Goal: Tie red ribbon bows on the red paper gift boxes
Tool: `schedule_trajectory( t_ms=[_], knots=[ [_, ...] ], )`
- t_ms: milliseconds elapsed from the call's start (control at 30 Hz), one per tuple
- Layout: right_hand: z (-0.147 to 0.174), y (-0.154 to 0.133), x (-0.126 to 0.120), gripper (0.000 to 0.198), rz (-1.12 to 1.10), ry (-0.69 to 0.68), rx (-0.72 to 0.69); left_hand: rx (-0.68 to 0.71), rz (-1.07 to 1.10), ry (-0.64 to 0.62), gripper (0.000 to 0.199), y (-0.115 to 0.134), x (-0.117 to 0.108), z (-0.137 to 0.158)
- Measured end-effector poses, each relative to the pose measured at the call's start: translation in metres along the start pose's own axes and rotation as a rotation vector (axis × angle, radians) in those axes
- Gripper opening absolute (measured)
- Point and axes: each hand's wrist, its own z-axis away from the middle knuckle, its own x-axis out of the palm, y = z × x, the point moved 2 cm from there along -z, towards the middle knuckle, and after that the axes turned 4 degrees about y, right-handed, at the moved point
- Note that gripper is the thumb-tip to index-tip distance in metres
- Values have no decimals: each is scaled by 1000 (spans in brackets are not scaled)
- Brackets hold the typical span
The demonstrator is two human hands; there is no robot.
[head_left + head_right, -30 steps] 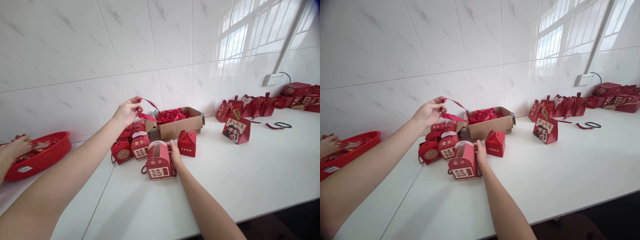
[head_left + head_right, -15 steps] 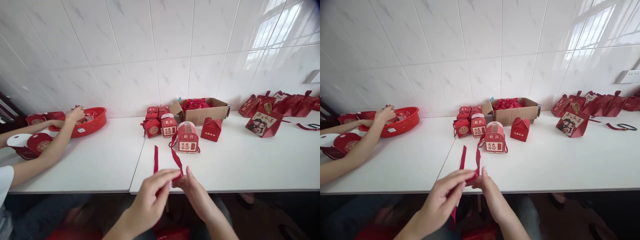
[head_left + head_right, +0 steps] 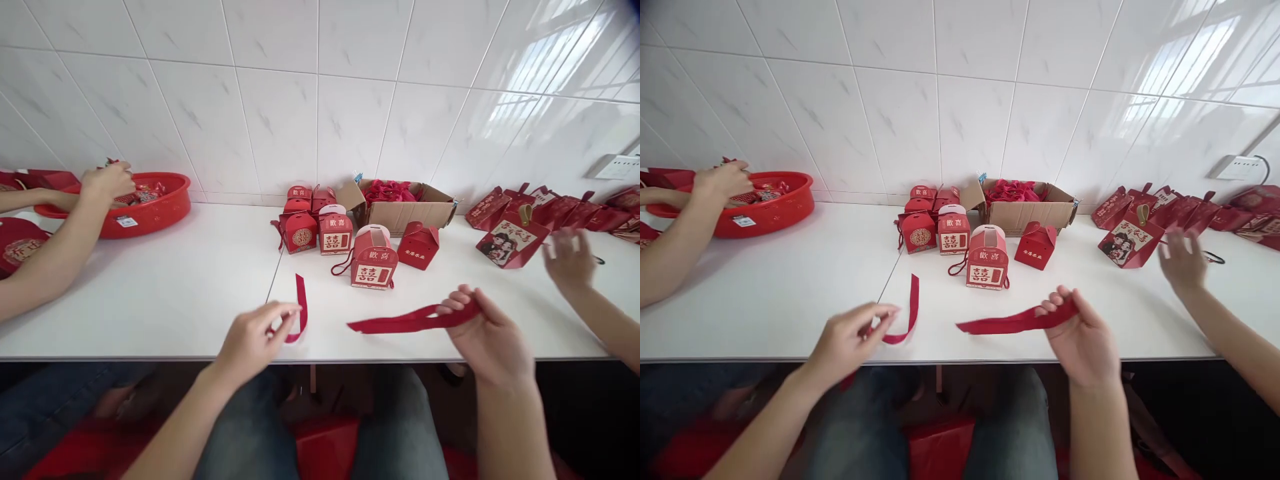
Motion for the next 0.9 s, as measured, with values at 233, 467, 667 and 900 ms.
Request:
schedule_trajectory(
  t_ms=[233, 467, 667, 900],
  knots=[
    [34, -14, -27, 26, 189, -74, -159, 72, -107, 391, 19, -16, -34, -122],
    [72, 76, -1, 51, 1099, -432, 253, -58, 512, -360, 47, 35, 24, -35],
    [100, 104, 37, 42, 1435, -586, 363, -452, 658, -486, 44, 62, 38, 43],
    [100, 133, 38, 34, 1368, -886, 404, -720, 1046, -432, 22, 53, 43, 55]
  ],
)
